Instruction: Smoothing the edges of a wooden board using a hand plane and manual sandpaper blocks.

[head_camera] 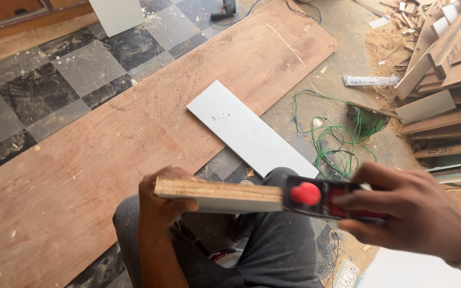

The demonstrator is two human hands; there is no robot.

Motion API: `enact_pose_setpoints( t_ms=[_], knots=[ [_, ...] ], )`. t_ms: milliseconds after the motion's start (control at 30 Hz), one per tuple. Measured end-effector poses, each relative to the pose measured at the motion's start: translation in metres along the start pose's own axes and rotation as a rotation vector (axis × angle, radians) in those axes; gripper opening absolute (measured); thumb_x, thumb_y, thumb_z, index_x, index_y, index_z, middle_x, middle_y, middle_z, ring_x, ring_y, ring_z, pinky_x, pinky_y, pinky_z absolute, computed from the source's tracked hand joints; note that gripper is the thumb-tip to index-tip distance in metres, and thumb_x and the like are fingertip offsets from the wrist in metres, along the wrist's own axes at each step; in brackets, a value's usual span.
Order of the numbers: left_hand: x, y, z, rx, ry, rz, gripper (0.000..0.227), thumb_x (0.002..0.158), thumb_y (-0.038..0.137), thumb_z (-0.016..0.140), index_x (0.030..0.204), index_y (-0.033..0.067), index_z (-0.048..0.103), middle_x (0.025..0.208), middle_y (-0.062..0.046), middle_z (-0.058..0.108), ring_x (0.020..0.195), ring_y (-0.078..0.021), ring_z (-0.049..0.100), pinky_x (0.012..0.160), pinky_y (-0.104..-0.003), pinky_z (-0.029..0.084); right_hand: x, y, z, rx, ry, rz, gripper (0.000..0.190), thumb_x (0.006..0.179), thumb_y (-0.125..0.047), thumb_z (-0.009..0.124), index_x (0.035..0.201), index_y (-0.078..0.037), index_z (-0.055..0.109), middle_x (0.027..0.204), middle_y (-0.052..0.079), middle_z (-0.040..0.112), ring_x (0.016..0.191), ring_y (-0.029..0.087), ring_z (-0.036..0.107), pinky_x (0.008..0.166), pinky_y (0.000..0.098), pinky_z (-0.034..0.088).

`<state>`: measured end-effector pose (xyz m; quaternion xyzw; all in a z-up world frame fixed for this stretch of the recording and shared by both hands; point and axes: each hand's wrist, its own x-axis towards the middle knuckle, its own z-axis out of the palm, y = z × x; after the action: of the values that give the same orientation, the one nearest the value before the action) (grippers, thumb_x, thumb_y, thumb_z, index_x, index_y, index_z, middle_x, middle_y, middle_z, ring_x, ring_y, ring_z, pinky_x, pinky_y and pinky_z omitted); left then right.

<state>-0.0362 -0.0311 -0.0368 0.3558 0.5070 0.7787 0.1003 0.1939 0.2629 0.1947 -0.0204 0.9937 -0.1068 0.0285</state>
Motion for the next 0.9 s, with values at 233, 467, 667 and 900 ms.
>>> enact_pose_setpoints(
  t_ms=[233, 467, 667, 900],
  knots=[
    [0.002, 0.009, 0.010, -0.224, 0.003, -0.051, 0.040, 0.077, 0.035, 0.093, 0.095, 0.0045, 0.073, 0.088, -0.010, 0.079, 0.090, -0.0207, 0.081, 0.074, -0.035, 0.068, -0.030, 0.008, 0.011, -0.010, 0.083, 0.044, 0.032, 0.068, -0.047, 0.086, 0.094, -0.031, 0.081, 0.086, -0.007, 0.067, 0.057, 0.014, 0.066, 0.053, 0.0319, 0.051],
    [0.002, 0.010, 0.010, -0.167, 0.003, -0.016, 0.040, 0.075, 0.029, 0.095, 0.097, 0.0029, 0.074, 0.088, -0.009, 0.079, 0.082, -0.0161, 0.077, 0.073, -0.030, 0.063, 0.114, -0.070, 0.012, 0.198, -0.153, -0.089, 0.026, 0.080, -0.042, 0.080, 0.098, -0.023, 0.080, 0.076, -0.001, 0.063, 0.052, 0.011, 0.065, 0.043, 0.0286, 0.054],
    [-0.004, -0.005, -0.013, 0.024, 0.020, 0.000, 0.043, 0.073, 0.025, 0.094, 0.103, 0.0028, 0.074, 0.088, -0.005, 0.076, 0.081, -0.0123, 0.074, 0.074, -0.026, 0.060, 0.183, -0.140, 0.007, 0.149, -0.020, -0.493, 0.029, 0.086, -0.044, 0.076, 0.081, -0.016, 0.077, 0.072, 0.004, 0.057, 0.048, 0.015, 0.053, 0.041, 0.0362, 0.044],
    [-0.005, -0.011, 0.008, 0.083, 0.017, -0.084, 0.035, 0.073, 0.021, 0.096, 0.093, 0.0041, 0.073, 0.081, -0.005, 0.076, 0.074, -0.0117, 0.072, 0.067, -0.026, 0.060, 0.118, -0.087, 0.012, 0.154, -0.104, -0.371, 0.027, 0.088, -0.042, 0.076, 0.096, -0.015, 0.077, 0.088, 0.006, 0.063, 0.052, 0.013, 0.061, 0.045, 0.0280, 0.051]
  ],
)
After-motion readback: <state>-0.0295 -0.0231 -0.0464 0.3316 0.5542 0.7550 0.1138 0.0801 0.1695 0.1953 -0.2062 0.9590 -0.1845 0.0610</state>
